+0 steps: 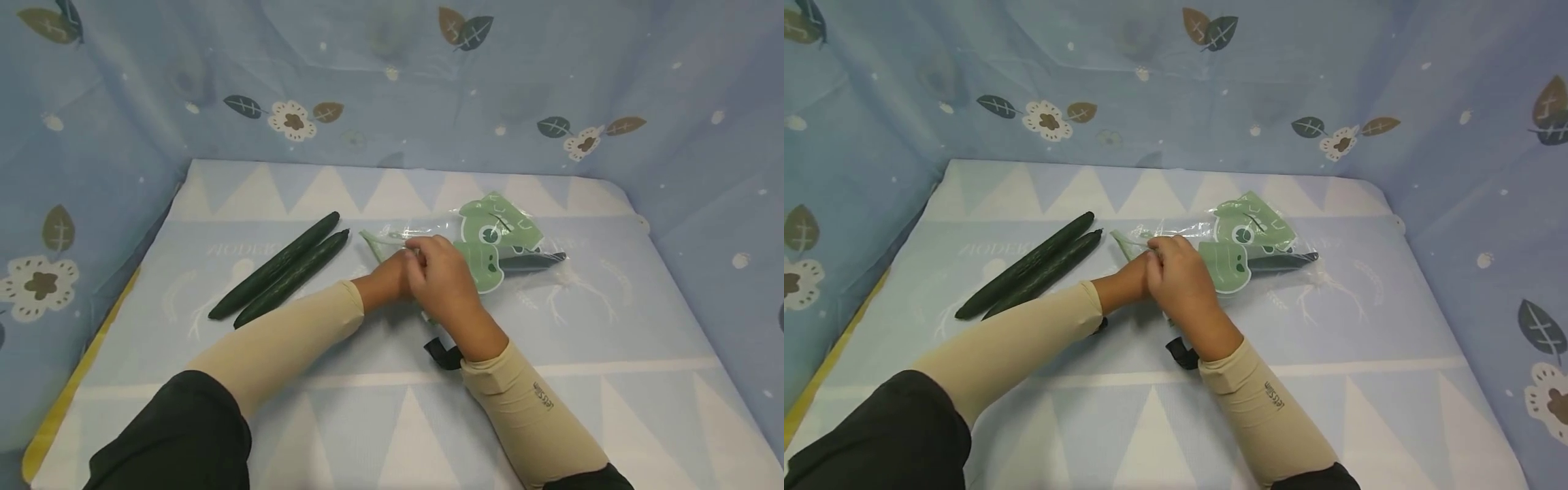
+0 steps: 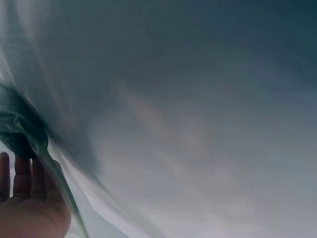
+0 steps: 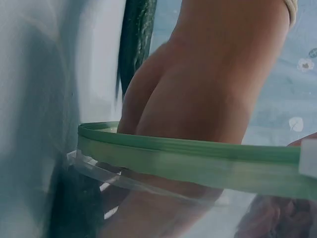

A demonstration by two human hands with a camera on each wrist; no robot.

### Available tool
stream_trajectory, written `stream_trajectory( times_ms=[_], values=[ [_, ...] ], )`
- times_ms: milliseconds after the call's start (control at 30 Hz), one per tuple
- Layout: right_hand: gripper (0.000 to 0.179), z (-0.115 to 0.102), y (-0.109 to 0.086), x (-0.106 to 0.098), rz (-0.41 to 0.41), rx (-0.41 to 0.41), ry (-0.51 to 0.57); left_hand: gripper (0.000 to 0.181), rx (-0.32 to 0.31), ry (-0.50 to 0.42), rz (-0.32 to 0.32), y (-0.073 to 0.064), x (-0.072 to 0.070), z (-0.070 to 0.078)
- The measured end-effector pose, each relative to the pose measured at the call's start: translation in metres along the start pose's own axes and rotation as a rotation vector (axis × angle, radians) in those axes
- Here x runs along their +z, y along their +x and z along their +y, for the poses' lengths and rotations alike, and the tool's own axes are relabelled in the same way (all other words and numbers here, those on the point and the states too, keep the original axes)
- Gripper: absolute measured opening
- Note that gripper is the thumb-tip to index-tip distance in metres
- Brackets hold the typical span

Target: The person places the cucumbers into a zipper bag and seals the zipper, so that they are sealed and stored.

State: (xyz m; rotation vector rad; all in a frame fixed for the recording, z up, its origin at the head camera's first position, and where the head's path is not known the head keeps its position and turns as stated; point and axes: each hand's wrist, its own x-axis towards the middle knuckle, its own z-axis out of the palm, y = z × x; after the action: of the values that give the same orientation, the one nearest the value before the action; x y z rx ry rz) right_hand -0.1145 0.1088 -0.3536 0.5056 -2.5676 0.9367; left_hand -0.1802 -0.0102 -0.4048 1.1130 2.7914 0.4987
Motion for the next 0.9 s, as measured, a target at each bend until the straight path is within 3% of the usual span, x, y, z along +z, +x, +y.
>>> stream_trajectory(
  times_ms=[67,133,267,433,600,733,800,900],
  values=[
    [0.022,0.001,0.000,0.000,-0.004,0.032,0.017,0.013,-0.032,-0.065,0.042,-0.012,-0.009,0.004],
    [0.023,0.001,-0.001,-0.002,-0.012,0.062,0.029,0.019,-0.111,-0.187,0.040,-0.022,-0.015,0.005],
    [0.025,0.001,0.001,-0.005,-0.030,0.077,0.034,0.038,-0.292,-0.515,0.029,-0.049,-0.031,0.002],
    [0.025,-0.001,0.001,-0.003,-0.047,0.081,0.042,0.049,-0.348,-0.685,0.086,-0.097,-0.059,-0.005],
    [0.025,-0.002,0.000,-0.004,-0.055,0.107,0.063,0.052,-0.450,-0.730,0.224,-0.150,-0.086,-0.015],
    [0.024,-0.002,0.000,-0.006,-0.051,0.102,0.069,0.058,-0.556,-0.682,0.310,-0.187,-0.092,-0.028],
    [0.024,-0.003,0.000,-0.006,-0.050,0.100,0.066,0.064,-0.629,-0.625,0.310,-0.203,-0.091,-0.034],
    [0.023,-0.004,0.000,-0.004,-0.043,0.099,0.069,0.073,-0.731,-0.523,0.250,-0.221,-0.085,-0.044]
  ],
)
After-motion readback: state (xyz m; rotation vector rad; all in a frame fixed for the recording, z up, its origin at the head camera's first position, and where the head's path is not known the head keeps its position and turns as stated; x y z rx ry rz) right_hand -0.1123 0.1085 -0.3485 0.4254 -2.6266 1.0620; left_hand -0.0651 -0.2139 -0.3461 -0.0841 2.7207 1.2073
